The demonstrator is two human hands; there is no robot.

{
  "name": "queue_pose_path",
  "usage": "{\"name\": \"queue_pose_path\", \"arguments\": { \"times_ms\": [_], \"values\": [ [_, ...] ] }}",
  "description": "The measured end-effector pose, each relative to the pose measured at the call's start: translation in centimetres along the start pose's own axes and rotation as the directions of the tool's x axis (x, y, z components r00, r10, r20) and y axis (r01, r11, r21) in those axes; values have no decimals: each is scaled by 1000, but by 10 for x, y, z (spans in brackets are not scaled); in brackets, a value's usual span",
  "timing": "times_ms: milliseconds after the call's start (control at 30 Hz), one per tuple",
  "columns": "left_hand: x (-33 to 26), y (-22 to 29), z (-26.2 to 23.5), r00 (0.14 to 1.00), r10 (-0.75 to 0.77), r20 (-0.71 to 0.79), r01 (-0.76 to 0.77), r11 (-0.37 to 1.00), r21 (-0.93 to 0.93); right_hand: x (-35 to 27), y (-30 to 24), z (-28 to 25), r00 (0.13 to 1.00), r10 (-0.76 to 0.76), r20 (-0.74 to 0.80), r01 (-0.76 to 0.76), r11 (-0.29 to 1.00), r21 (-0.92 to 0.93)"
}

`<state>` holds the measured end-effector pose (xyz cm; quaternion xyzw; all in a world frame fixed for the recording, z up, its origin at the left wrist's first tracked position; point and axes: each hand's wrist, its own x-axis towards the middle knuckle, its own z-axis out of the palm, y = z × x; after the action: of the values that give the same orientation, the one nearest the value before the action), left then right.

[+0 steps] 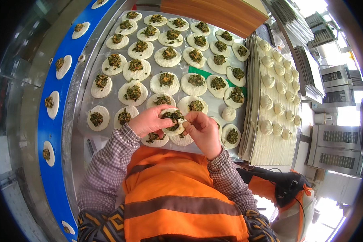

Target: The person picks dough discs with filling from a conveyor belt, folds and pleats them into dumplings by hand, and places the finished dumplings onto a tray. The process is repeated continuously as new items arrive on the belt.

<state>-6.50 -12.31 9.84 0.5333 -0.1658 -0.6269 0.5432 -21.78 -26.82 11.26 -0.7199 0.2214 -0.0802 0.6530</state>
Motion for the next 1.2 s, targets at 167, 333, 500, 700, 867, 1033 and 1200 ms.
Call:
{"name": "queue_pose_path", "arguments": {
  "times_ms": [167, 333, 500, 700, 867, 1033, 1200],
  "values": [
    [2, 1, 7, 990, 115, -85, -74, 922, 381, 1, 2, 0, 999, 5, 45, 0, 994, -108],
    [7, 12, 7, 998, 23, -60, 16, 819, 574, 0, 4, 1, 987, -158, -9, 155, 976, -154],
    [8, 14, 4, 974, 201, 107, -224, 756, 615, 4, 4, 1, 999, 53, -13, -53, 997, -47],
    [5, 8, 6, 997, 38, -65, -29, 991, 134, 1, -7, -5, 907, -393, 152, 403, 700, -589],
    [18, 6, 7, 977, 210, -46, -146, 804, 576, 5, -16, -2, 990, -140, -8, 125, 906, -405],
    [27, 6, 8, 973, 228, 37, -173, 616, 769, 3, -15, -1, 972, -230, 57, 222, 800, -557],
    [35, 11, 3, 942, 283, 179, -316, 572, 757, 0, -10, -1, 968, -252, -5, 208, 808, -551]
  ]
}}
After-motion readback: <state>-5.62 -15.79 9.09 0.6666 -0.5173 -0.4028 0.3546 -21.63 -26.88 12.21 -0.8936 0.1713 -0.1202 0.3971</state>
